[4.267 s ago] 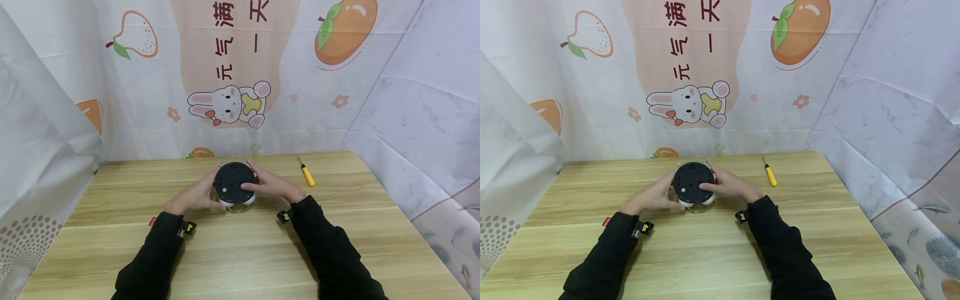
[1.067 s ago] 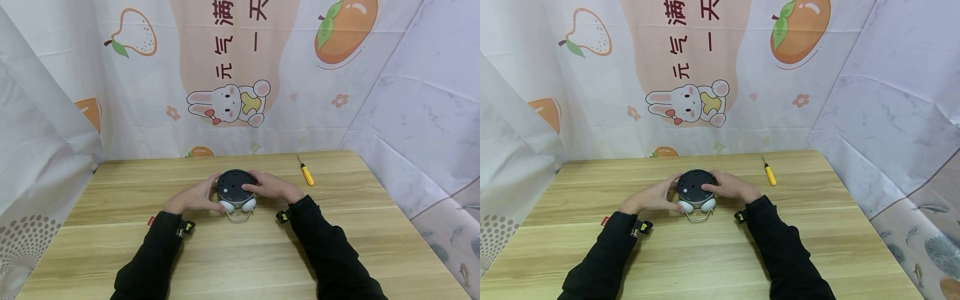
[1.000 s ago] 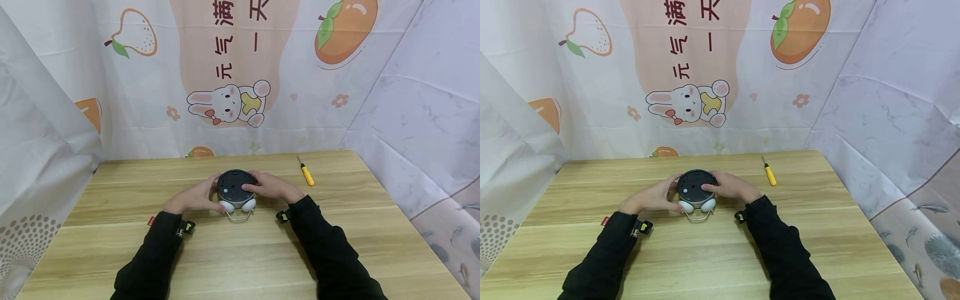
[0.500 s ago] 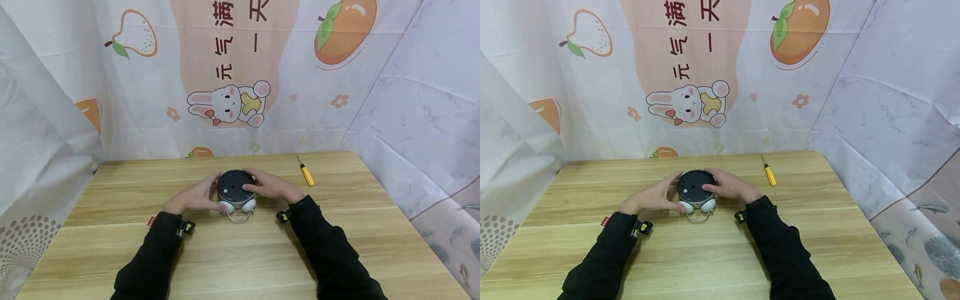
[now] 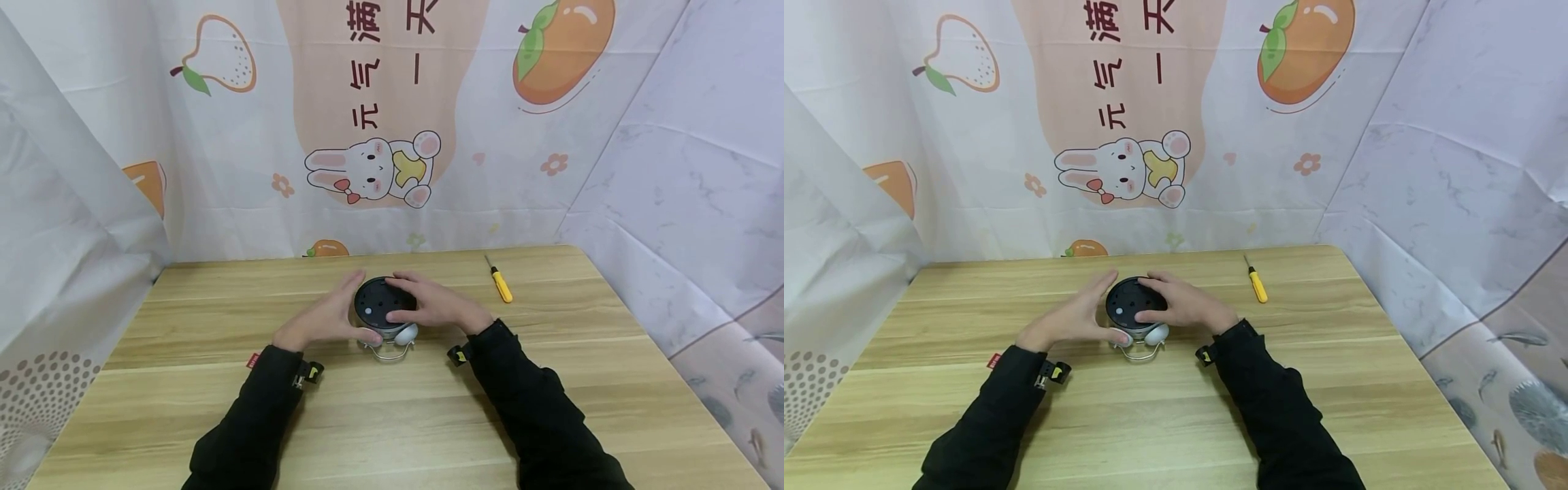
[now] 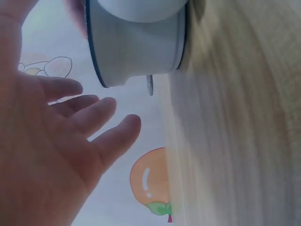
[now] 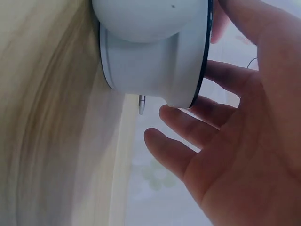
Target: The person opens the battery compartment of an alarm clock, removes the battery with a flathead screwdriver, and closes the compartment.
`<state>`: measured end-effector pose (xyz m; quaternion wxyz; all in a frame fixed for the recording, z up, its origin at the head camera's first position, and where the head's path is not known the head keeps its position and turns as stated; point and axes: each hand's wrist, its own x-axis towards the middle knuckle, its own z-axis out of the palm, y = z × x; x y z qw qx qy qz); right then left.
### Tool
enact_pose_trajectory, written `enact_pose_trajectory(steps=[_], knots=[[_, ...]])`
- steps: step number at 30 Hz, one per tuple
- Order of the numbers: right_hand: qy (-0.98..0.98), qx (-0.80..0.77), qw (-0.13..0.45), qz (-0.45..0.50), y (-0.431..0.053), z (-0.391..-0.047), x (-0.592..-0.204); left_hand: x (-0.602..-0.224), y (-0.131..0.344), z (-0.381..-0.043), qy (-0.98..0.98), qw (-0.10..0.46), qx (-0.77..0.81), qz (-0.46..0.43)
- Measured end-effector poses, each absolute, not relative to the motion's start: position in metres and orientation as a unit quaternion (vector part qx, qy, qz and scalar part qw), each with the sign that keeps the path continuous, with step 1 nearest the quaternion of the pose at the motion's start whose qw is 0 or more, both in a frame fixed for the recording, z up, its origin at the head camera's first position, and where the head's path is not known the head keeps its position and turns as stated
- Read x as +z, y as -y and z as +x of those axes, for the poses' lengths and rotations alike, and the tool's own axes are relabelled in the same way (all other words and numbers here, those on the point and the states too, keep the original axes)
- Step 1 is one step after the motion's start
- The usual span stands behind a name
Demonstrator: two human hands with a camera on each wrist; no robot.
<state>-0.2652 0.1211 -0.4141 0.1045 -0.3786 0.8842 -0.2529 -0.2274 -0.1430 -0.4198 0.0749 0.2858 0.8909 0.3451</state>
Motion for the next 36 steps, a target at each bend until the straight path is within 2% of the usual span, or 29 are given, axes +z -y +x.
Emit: enact_pose_trajectory(steps=[8,19,36], knots=[[-0.882,-0.26,0.133,-0.37,-0.1224,-0.265,-0.4185,-0.4255,0.14,-0.229,-0.894,0.095,0.321,0.298],[-0.878,-0.274,0.144,-0.367,-0.1249,-0.2642,-0.4202,-0.4235,0.1392,-0.2284,-0.896,0.106,0.312,0.297],[-0.873,-0.283,0.159,-0.364,-0.1237,-0.2637,-0.4205,-0.4197,0.1401,-0.2254,-0.907,0.098,0.288,0.291]])
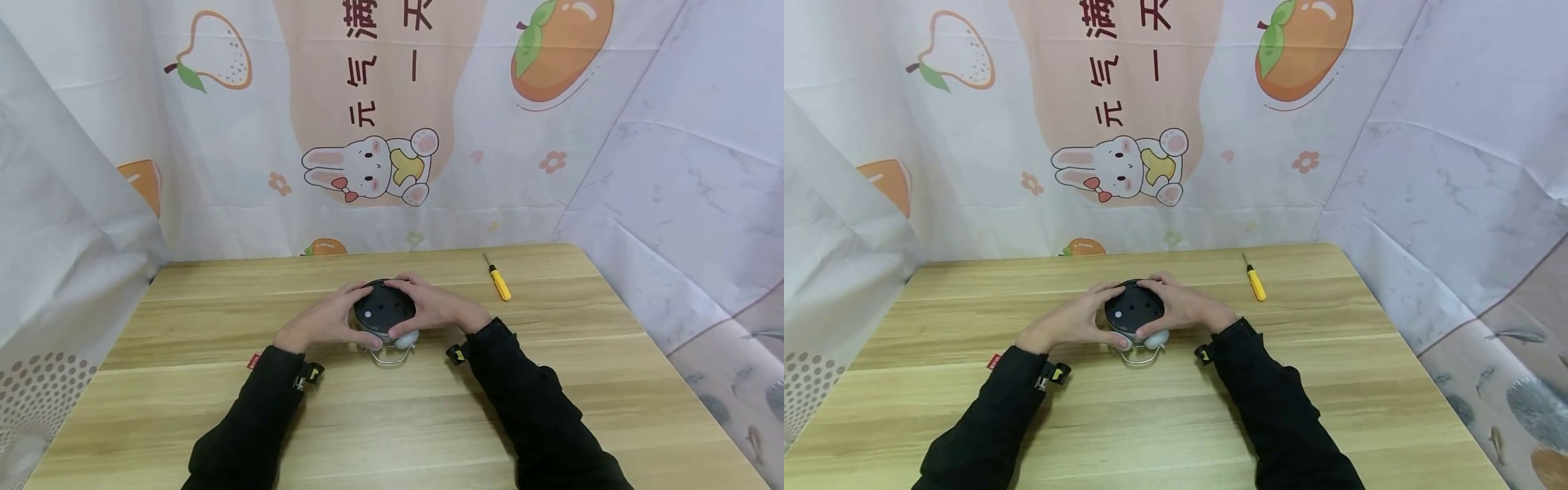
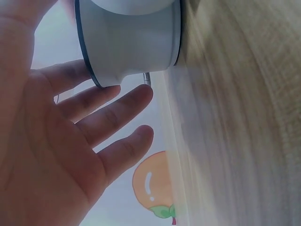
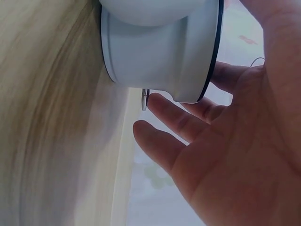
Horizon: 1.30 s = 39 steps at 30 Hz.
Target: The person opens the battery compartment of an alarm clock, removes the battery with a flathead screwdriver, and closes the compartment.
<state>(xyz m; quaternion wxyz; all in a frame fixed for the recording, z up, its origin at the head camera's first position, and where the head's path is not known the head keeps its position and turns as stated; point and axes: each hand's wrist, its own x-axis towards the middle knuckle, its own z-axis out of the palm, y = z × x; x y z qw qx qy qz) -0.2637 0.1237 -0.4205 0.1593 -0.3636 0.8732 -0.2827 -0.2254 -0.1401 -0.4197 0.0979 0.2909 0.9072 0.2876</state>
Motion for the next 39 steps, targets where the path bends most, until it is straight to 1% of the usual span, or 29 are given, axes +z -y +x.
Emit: enact_pose_trajectory(steps=[8,13,22,30,39], knots=[[-0.871,-0.288,0.162,-0.364,-0.124,-0.265,-0.422,-0.421,0.14,-0.225,-0.907,0.088,0.288,0.294],[-0.867,-0.292,0.169,-0.366,-0.121,-0.266,-0.422,-0.418,0.139,-0.222,-0.916,0.086,0.262,0.291],[-0.877,-0.279,0.214,-0.327,-0.118,-0.264,-0.412,-0.404,0.131,-0.221,-0.931,0.079,0.198,0.298],[-0.886,-0.254,0.238,-0.308,-0.109,-0.266,-0.405,-0.407,0.132,-0.222,-0.932,0.07,0.212,0.284],[-0.873,-0.289,0.242,-0.309,-0.112,-0.269,-0.41,-0.412,0.132,-0.222,-0.921,0.072,0.267,0.274]])
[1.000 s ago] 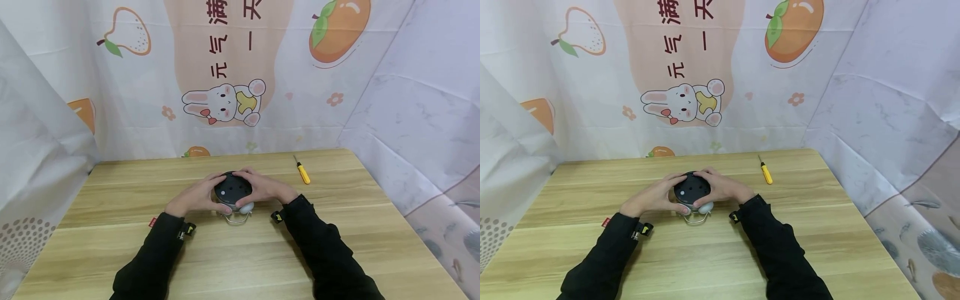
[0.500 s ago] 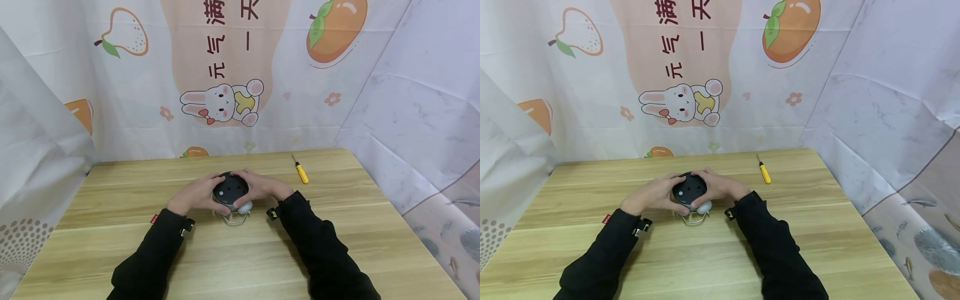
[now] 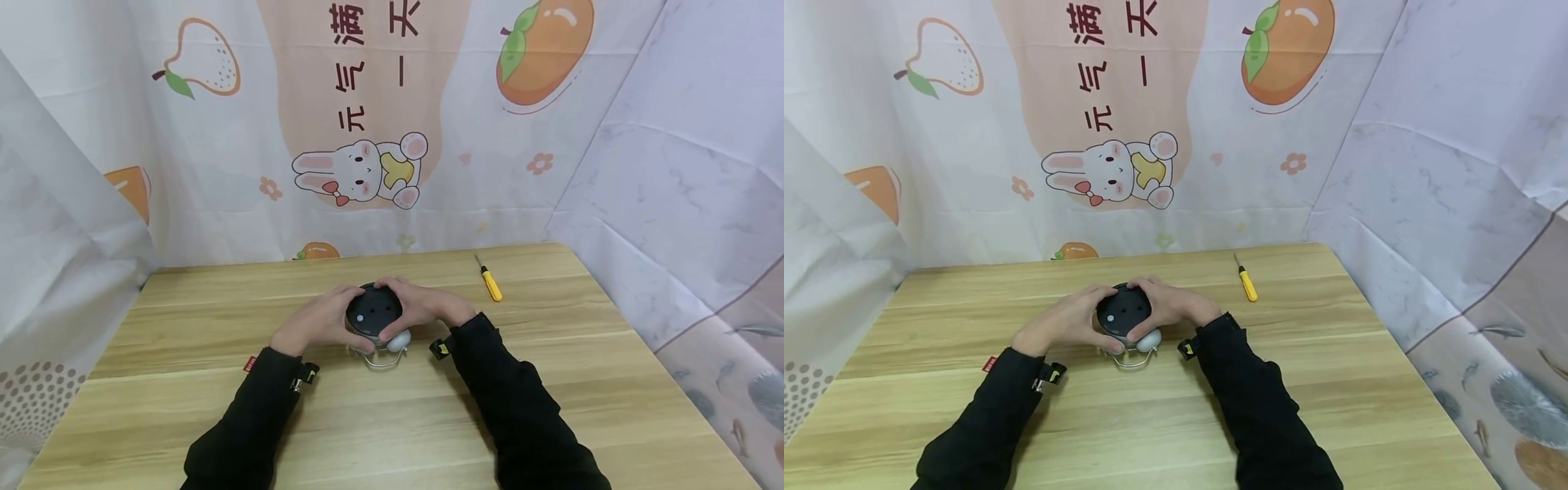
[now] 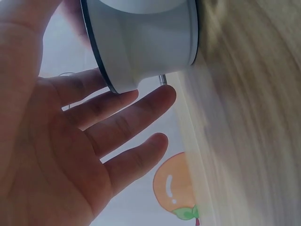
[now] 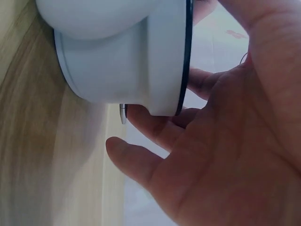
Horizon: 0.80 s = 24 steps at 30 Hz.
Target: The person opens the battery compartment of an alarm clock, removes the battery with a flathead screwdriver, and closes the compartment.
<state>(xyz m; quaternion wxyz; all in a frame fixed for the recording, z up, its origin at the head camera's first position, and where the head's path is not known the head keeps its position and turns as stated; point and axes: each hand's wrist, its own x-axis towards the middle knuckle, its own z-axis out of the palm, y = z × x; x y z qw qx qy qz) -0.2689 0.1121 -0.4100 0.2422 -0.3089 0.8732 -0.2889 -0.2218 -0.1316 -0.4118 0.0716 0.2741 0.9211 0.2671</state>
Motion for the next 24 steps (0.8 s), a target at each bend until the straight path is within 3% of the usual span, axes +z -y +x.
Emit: enact_pose_trajectory(steps=[24], knots=[[-0.854,-0.33,0.247,-0.319,-0.1128,-0.272,-0.4124,-0.4163,0.1324,-0.2268,-0.921,0.08,0.281,0.259]])
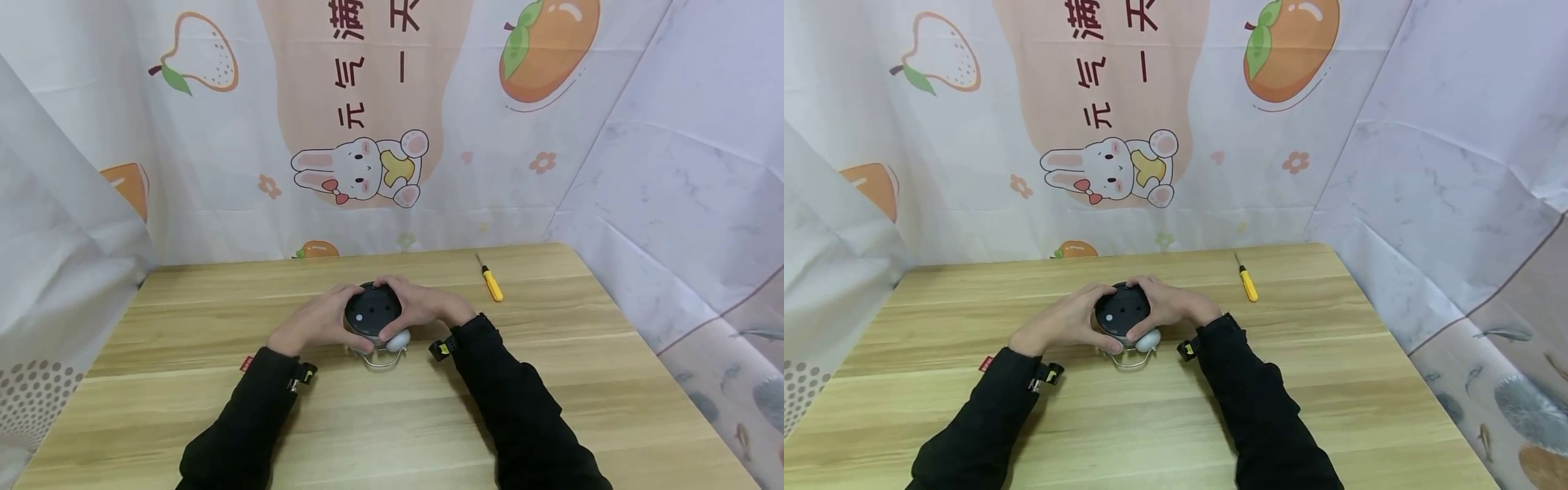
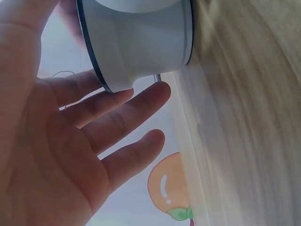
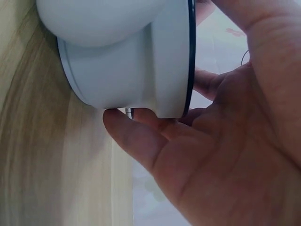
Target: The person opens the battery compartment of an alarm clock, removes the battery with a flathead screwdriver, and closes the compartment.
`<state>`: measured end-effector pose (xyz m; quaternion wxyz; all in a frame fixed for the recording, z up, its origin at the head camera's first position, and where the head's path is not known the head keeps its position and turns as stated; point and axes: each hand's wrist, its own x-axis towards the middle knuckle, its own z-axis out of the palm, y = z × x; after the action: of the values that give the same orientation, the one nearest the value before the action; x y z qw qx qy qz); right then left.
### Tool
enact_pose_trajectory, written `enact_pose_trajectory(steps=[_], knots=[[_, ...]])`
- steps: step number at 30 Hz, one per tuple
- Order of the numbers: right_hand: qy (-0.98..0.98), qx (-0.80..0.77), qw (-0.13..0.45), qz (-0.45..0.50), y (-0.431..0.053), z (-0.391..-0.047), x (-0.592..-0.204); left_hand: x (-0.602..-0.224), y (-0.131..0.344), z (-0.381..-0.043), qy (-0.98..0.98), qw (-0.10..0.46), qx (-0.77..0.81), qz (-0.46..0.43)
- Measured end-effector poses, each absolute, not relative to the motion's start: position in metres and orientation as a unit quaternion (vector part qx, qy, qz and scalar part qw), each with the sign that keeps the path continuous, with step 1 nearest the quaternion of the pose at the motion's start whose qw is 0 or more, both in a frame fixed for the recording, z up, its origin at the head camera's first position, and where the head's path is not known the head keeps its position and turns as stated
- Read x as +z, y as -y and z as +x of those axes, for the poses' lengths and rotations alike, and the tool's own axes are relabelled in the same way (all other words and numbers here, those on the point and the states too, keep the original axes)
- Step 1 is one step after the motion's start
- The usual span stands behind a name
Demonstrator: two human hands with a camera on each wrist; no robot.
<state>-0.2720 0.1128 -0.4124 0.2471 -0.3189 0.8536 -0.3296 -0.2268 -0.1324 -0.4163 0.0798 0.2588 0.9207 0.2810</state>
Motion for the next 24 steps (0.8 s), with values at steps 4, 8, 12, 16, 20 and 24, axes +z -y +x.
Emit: enact_pose_trajectory(steps=[4,8,12,16,20,24], knots=[[-0.85,-0.34,0.25,-0.317,-0.112,-0.272,-0.411,-0.416,0.133,-0.227,-0.918,0.08,0.288,0.259],[-0.846,-0.346,0.249,-0.318,-0.112,-0.272,-0.412,-0.417,0.133,-0.228,-0.916,0.08,0.29,0.264],[-0.84,-0.352,0.245,-0.333,-0.113,-0.274,-0.416,-0.417,0.133,-0.228,-0.914,0.083,0.294,0.266],[-0.834,-0.359,0.228,-0.352,-0.117,-0.278,-0.421,-0.418,0.133,-0.228,-0.912,0.087,0.298,0.267],[-0.838,-0.363,0.193,-0.359,-0.12,-0.282,-0.422,-0.419,0.132,-0.23,-0.908,0.09,0.305,0.272],[-0.852,-0.345,0.146,-0.366,-0.116,-0.283,-0.422,-0.418,0.133,-0.229,-0.908,0.091,0.308,0.268]])
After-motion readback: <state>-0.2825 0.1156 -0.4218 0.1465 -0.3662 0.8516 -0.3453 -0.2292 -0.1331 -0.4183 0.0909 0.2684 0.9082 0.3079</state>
